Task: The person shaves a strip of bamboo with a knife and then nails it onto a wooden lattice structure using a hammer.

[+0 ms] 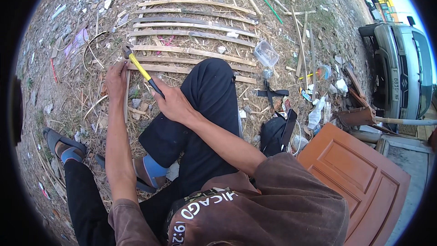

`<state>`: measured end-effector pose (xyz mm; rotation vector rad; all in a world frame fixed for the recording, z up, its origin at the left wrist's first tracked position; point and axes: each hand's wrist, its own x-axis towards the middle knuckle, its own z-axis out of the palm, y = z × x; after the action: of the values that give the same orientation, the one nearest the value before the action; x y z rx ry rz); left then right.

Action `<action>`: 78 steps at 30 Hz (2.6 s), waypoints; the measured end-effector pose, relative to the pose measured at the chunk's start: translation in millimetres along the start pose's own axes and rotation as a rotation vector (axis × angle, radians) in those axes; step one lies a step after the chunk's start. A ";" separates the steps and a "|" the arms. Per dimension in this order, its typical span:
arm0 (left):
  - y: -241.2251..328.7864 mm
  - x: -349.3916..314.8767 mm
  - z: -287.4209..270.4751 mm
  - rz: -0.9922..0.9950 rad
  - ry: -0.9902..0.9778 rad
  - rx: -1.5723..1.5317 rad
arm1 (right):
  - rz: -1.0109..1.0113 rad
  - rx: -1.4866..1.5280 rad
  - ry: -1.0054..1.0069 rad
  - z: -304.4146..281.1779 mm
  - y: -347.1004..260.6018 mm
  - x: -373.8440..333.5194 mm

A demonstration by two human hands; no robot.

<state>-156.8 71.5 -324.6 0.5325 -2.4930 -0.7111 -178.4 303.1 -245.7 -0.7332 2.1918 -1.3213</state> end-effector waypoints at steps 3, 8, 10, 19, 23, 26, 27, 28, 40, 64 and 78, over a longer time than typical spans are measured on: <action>-3.3 1.4 -1.2 -0.011 -0.015 0.007 | -0.052 0.006 0.024 3.3 0.8 0.3; -3.8 3.3 3.9 0.000 -0.013 0.034 | 0.037 0.005 0.000 -2.3 -3.6 -1.4; -4.7 4.9 3.5 0.004 -0.025 0.047 | 0.047 0.013 -0.005 -2.7 -4.9 -1.4; -7.6 -2.3 13.8 0.113 0.061 0.056 | -0.007 0.022 0.017 -1.8 -7.4 -2.2; -8.0 -1.5 17.5 0.151 0.043 0.021 | 0.014 0.051 0.011 -5.9 -9.3 -3.0; -15.9 0.3 18.1 0.161 0.002 0.007 | -0.015 0.034 0.029 -3.3 -6.7 -4.3; -19.7 1.4 18.3 0.148 -0.016 0.014 | -0.016 0.029 0.024 -3.9 -6.9 -4.2; -20.2 2.2 17.9 0.137 -0.036 0.022 | -0.016 0.027 0.022 -3.8 -6.6 -4.2; -15.8 1.9 12.8 -0.211 -0.120 -0.308 | -0.053 0.028 0.051 -0.9 2.0 -2.3; -12.7 -4.8 20.4 -0.317 0.038 -0.238 | -0.016 0.004 -0.061 -1.3 -5.3 4.4; -26.2 -9.9 25.3 -0.178 0.086 -0.084 | -0.042 -0.103 -0.024 7.2 -5.2 1.0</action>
<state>-156.7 65.3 -361.9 0.7445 -2.3452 -0.8379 -173.5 295.8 -244.2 -0.8340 2.2500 -1.2205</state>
